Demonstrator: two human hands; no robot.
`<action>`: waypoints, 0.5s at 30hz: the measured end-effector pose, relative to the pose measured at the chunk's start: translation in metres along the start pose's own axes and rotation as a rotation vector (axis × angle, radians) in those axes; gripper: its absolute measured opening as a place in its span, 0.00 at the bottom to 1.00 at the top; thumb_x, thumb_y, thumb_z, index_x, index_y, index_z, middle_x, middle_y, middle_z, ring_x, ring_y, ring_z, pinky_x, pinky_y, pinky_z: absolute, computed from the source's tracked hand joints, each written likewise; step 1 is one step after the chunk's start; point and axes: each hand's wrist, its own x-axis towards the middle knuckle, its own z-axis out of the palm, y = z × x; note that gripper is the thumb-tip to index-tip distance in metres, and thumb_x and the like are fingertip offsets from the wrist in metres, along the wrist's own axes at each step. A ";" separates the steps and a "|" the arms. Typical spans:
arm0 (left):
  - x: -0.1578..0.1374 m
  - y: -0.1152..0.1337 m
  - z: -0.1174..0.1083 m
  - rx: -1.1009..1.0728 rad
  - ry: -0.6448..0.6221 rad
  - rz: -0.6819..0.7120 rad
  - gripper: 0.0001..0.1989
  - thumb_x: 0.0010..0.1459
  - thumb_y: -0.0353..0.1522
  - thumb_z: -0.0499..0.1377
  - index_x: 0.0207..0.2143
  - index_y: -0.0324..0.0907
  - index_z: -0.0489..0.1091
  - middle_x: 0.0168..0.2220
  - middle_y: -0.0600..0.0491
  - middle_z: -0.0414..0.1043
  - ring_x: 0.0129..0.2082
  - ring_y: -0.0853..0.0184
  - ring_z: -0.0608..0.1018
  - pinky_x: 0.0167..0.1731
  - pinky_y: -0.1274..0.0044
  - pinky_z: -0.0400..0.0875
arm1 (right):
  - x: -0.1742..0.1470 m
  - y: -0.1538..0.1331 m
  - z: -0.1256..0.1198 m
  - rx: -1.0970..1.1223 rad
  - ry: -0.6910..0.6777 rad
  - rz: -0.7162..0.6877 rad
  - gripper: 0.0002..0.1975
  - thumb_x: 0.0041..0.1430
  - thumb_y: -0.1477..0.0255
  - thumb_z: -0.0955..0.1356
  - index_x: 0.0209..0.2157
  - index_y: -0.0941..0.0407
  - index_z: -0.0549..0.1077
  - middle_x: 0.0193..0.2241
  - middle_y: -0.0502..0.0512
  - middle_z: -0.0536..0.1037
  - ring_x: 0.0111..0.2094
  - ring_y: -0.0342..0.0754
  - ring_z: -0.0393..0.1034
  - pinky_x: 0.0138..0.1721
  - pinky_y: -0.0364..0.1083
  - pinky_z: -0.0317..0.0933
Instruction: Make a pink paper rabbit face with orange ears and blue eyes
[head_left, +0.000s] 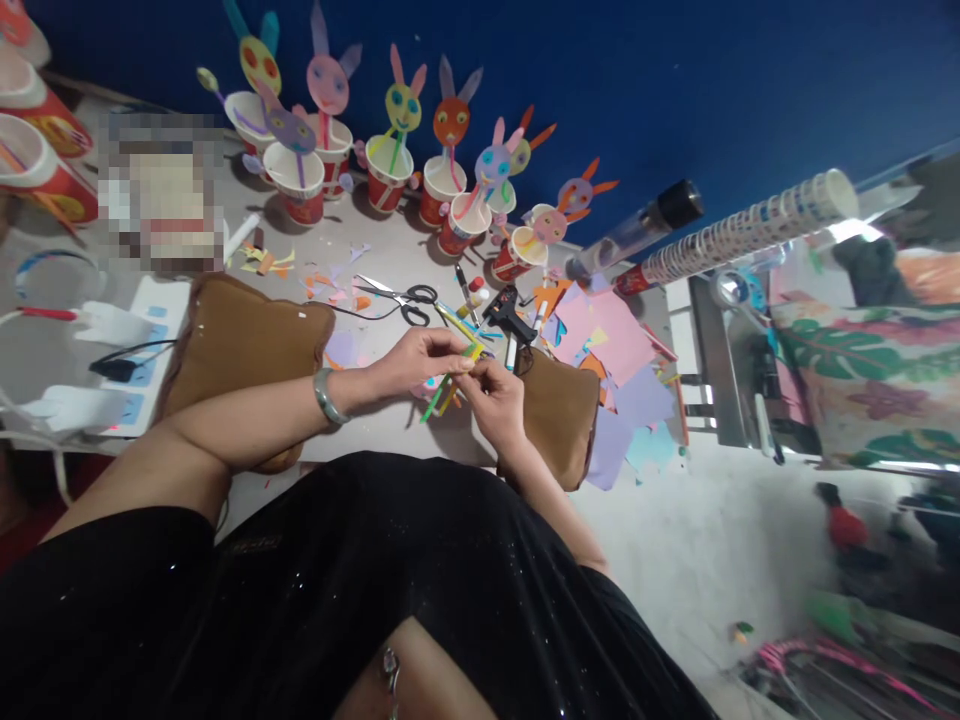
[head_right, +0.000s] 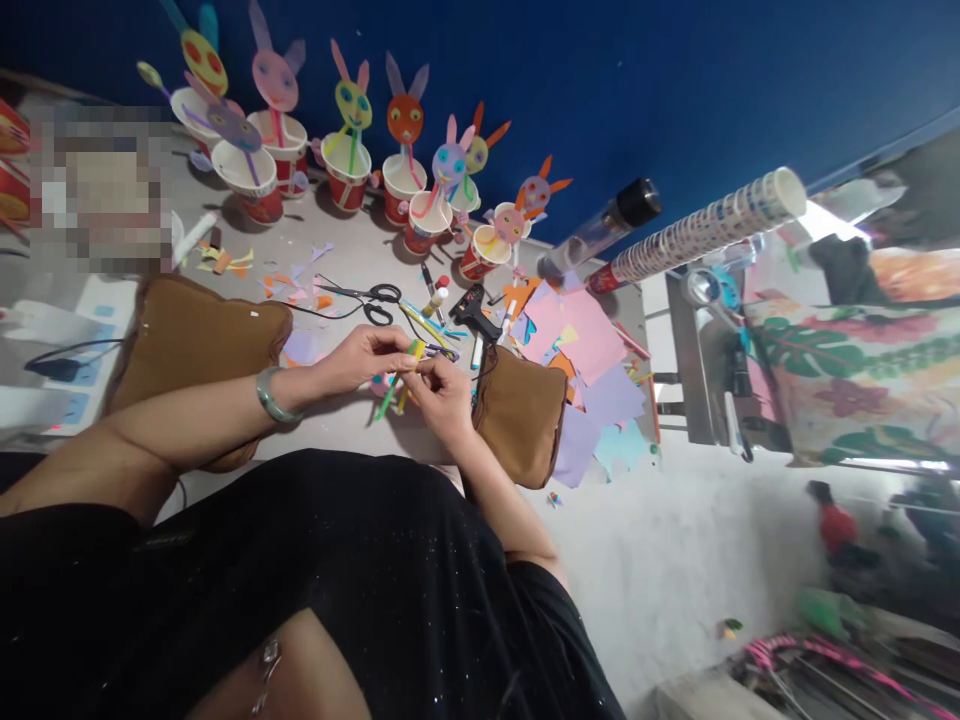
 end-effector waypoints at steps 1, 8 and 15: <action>0.000 0.002 -0.001 0.027 0.022 0.039 0.12 0.53 0.36 0.68 0.26 0.38 0.71 0.27 0.57 0.68 0.28 0.74 0.69 0.33 0.79 0.65 | 0.006 -0.003 -0.001 -0.020 -0.006 -0.040 0.19 0.62 0.58 0.71 0.24 0.54 0.68 0.19 0.44 0.61 0.22 0.40 0.53 0.27 0.44 0.53; 0.002 0.010 -0.011 0.220 0.185 0.213 0.13 0.56 0.40 0.67 0.31 0.39 0.74 0.30 0.54 0.73 0.32 0.71 0.72 0.36 0.78 0.66 | 0.035 -0.015 -0.005 -0.171 -0.069 -0.165 0.20 0.64 0.59 0.69 0.23 0.53 0.64 0.19 0.45 0.62 0.23 0.41 0.54 0.29 0.45 0.53; 0.011 0.007 -0.016 -0.085 0.007 -0.077 0.17 0.51 0.42 0.69 0.26 0.39 0.70 0.21 0.60 0.64 0.21 0.76 0.65 0.23 0.80 0.60 | 0.027 -0.008 0.000 0.302 -0.298 0.137 0.27 0.61 0.48 0.70 0.23 0.52 0.62 0.18 0.43 0.59 0.21 0.40 0.51 0.24 0.43 0.50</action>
